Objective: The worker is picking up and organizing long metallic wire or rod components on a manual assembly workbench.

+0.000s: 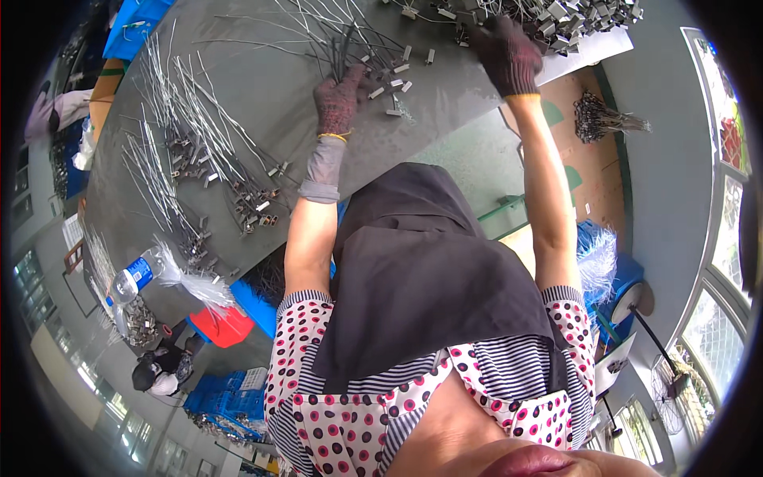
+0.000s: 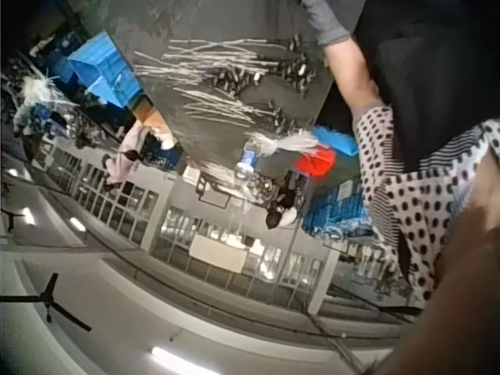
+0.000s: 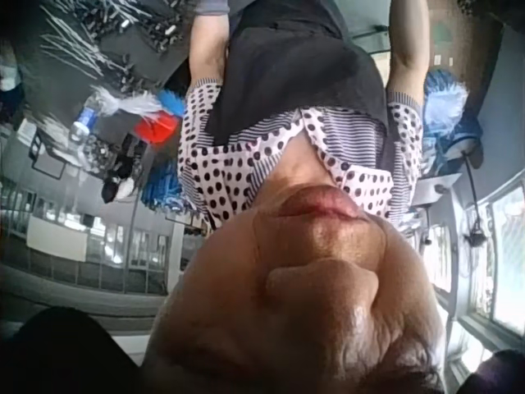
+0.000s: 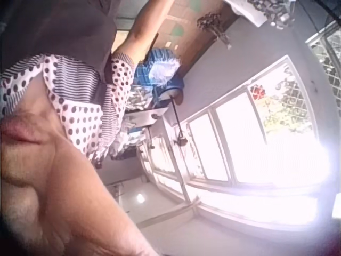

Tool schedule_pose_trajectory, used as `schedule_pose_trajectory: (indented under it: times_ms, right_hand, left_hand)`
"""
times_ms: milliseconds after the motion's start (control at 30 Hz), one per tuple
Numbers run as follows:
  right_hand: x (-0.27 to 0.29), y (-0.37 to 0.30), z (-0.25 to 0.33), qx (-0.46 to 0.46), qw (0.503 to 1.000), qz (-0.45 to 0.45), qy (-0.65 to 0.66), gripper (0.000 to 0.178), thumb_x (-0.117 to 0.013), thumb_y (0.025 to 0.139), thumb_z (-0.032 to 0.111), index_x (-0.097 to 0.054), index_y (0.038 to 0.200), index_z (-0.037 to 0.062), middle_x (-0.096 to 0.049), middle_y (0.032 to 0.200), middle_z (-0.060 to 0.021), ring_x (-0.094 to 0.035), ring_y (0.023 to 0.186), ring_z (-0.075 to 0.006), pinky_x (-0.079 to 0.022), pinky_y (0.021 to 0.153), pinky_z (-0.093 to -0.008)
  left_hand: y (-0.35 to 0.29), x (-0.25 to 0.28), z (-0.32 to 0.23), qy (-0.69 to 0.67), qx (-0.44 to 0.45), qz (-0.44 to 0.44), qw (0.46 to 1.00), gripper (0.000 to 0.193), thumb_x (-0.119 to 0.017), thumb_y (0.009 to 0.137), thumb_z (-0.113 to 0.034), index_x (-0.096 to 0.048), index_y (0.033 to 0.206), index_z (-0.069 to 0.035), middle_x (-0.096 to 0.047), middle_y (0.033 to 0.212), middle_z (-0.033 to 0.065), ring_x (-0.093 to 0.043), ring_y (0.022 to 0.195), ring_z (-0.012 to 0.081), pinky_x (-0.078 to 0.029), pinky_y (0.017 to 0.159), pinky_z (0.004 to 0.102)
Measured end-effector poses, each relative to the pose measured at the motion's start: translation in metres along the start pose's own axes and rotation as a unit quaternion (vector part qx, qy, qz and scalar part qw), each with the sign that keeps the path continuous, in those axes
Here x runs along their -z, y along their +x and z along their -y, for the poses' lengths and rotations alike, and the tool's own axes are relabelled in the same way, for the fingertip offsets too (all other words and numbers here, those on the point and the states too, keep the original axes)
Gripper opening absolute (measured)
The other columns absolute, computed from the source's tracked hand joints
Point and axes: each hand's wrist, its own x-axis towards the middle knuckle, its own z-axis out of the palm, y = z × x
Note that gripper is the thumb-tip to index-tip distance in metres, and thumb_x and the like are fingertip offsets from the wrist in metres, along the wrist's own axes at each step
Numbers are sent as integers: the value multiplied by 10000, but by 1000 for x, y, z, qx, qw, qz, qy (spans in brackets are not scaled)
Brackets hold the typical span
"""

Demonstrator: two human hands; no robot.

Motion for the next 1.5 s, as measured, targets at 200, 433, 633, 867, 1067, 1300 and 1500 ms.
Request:
schedule_pose_trajectory:
  times_ms: [200,433,633,867,1067,1300,1500]
  right_hand:
    - [0,-105,-60,-39,943,-49,327,366,-576,877,212,-610,1185,17,-696,891,-184,-701,817,-268,-547,763,-374]
    - [32,-272,-112,-206,892,208,344,272,-495,969,176,-657,1118,16,-664,746,-124,-644,678,-182,-505,647,-323]
    - [23,-401,-153,-326,849,295,294,247,-530,966,191,-684,1056,21,-648,746,-82,-596,696,-150,-476,651,-320]
    - [40,-438,-162,-404,812,270,323,260,-546,960,215,-671,1054,8,-696,857,-118,-629,769,-177,-489,708,-322]
    - [-32,-521,-243,-472,706,201,488,288,-572,971,250,-666,1054,-9,-687,897,-119,-622,788,-173,-490,709,-315]
    - [14,-440,-199,-403,825,232,321,322,-578,946,286,-688,1033,-4,-674,781,-123,-607,704,-166,-482,663,-315]
    - [24,-405,-176,-373,831,272,310,330,-571,942,288,-700,1068,11,-678,769,-133,-626,712,-196,-487,680,-340]
  left_hand:
    - [-43,-73,5,-150,48,166,974,272,-686,925,-284,-645,956,-17,-687,772,74,-627,537,146,-533,464,289]
    - [-49,-177,29,-308,81,331,888,227,-618,969,-174,-610,1078,25,-676,997,179,-700,817,279,-628,743,439]
    - [-59,-176,5,-387,111,360,841,254,-621,960,-134,-615,1137,48,-675,1037,197,-685,946,346,-583,864,545]
    - [-43,-151,-20,-446,24,296,845,210,-642,957,-209,-648,1106,-60,-692,946,120,-697,877,308,-591,839,530]
    - [-29,-123,-29,-446,13,227,865,230,-600,982,-272,-612,1181,-158,-689,917,98,-695,805,294,-569,834,585]
    - [-28,-111,-7,-450,-13,242,859,223,-598,981,-325,-619,1072,-122,-673,849,73,-682,715,266,-583,777,592]
    - [-25,-83,-17,-523,9,218,824,185,-573,993,-274,-632,1066,-115,-682,920,88,-686,855,292,-560,845,604]
